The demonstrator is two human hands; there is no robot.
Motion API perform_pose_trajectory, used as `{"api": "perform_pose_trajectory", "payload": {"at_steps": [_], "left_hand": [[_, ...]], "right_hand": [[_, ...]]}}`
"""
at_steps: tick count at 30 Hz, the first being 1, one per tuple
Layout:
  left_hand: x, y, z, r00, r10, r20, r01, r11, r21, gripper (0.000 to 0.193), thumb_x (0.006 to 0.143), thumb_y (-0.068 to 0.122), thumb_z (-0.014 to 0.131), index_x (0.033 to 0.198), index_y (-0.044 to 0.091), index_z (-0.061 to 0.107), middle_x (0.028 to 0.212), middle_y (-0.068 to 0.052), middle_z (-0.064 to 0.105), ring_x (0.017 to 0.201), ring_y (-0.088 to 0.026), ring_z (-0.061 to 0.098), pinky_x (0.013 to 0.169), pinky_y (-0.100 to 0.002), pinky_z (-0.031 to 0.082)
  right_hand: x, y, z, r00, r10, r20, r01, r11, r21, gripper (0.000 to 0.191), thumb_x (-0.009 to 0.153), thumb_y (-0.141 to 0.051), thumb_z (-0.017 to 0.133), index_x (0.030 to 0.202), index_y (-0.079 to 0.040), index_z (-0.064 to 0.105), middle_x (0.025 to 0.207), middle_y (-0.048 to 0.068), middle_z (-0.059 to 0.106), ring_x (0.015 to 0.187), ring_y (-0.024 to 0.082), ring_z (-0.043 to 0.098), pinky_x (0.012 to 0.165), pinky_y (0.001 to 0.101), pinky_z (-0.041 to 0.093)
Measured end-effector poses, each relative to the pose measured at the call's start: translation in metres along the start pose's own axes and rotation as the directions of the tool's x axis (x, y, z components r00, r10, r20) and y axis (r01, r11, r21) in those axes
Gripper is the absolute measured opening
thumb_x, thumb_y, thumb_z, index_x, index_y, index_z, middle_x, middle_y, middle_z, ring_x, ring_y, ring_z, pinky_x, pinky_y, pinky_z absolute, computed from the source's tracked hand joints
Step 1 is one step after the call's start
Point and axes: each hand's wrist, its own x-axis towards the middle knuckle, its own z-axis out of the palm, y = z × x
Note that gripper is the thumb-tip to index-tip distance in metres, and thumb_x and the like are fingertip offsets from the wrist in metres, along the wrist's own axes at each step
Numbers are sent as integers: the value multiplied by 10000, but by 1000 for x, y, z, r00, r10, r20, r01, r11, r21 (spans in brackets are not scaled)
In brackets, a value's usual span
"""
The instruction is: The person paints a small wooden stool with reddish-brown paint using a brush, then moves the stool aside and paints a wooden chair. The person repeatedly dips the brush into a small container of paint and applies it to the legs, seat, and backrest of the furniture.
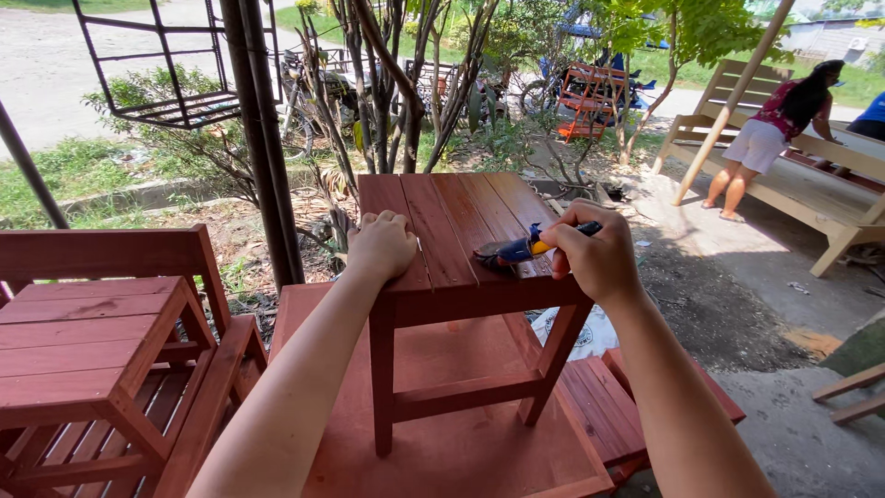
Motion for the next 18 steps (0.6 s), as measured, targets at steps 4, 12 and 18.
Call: {"api": "perform_pose_trajectory", "payload": {"at_steps": [4, 12, 18], "left_hand": [[1, 1, -1, 1000, -14, 6, 14, 1000, 10, 450, 980, 332, 456, 1357, 129, 594, 1500, -63, 490, 1439, -291, 377, 1136, -612, 340], [-2, 4, -8, 997, -46, 57, 46, 999, 12, 466, 1003, 355, 442, 1402, 148, 563, 1541, -68, 461, 1466, -293, 368, 1157, -605, 351], [-3, 2, -8, 992, -77, 102, 76, 997, 14, 551, 1009, 383, 435, 1497, 129, 468, 1612, -87, 373, 1539, -309, 263, 1232, -567, 260]], "right_hand": [[-33, -10, -11, 998, -60, -29, 61, 998, 22, 116, 855, -12, 664, 750, 37, 658, 705, 65, 618, 486, 111, 617, 420, 271, 503], [-46, -35, -32, 998, -44, -49, 46, 998, 42, 126, 864, -22, 652, 757, 45, 648, 672, 94, 620, 474, 140, 609, 432, 279, 519], [2, -27, -20, 991, -49, -125, 71, 982, 174, 131, 894, -55, 659, 827, 58, 653, 722, 128, 676, 514, 172, 668, 462, 299, 568]]}}
